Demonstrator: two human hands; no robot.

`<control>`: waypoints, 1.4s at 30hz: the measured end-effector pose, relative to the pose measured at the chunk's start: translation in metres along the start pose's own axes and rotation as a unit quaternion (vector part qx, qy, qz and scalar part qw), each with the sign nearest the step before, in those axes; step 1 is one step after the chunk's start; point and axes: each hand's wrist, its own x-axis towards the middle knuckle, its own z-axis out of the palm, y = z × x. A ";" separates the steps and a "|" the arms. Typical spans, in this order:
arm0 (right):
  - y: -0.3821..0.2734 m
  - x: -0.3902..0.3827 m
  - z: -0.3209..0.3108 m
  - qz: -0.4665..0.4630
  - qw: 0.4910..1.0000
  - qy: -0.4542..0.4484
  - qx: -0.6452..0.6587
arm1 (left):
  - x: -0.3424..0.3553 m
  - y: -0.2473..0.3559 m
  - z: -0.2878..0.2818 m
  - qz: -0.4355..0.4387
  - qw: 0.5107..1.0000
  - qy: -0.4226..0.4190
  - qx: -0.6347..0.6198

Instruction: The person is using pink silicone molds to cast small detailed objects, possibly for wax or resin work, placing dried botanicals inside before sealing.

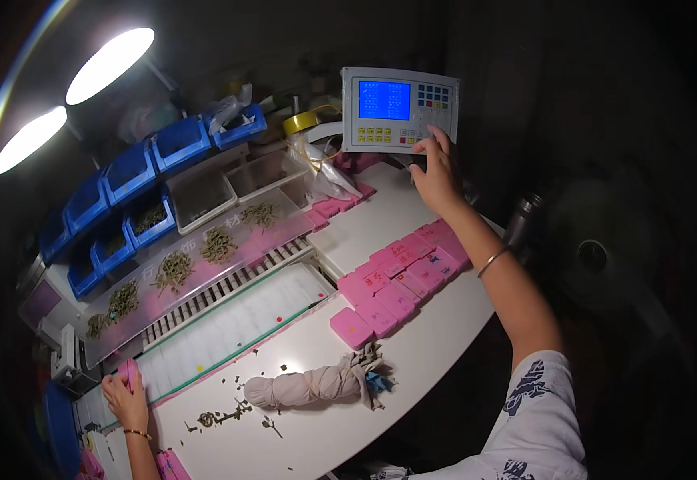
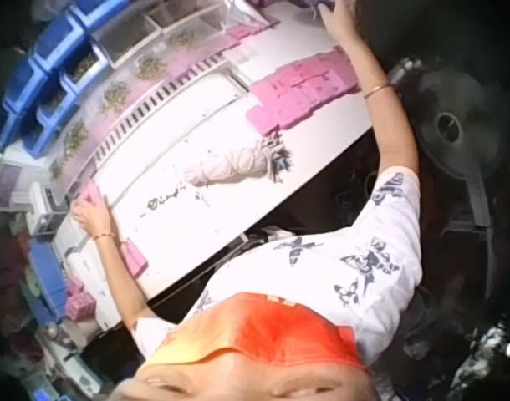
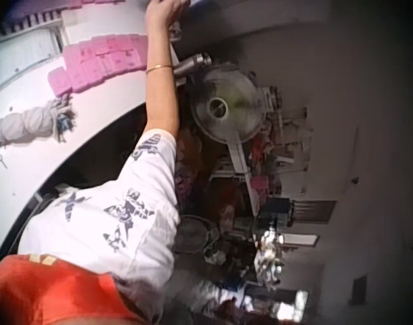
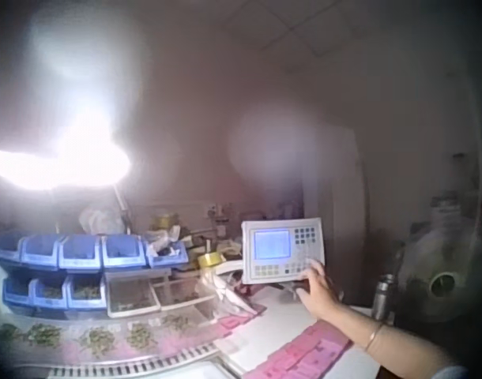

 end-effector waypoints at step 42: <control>-0.174 -0.129 0.008 0.178 0.744 -0.447 0.464 | -0.188 0.002 -0.093 0.210 0.966 -0.123 0.082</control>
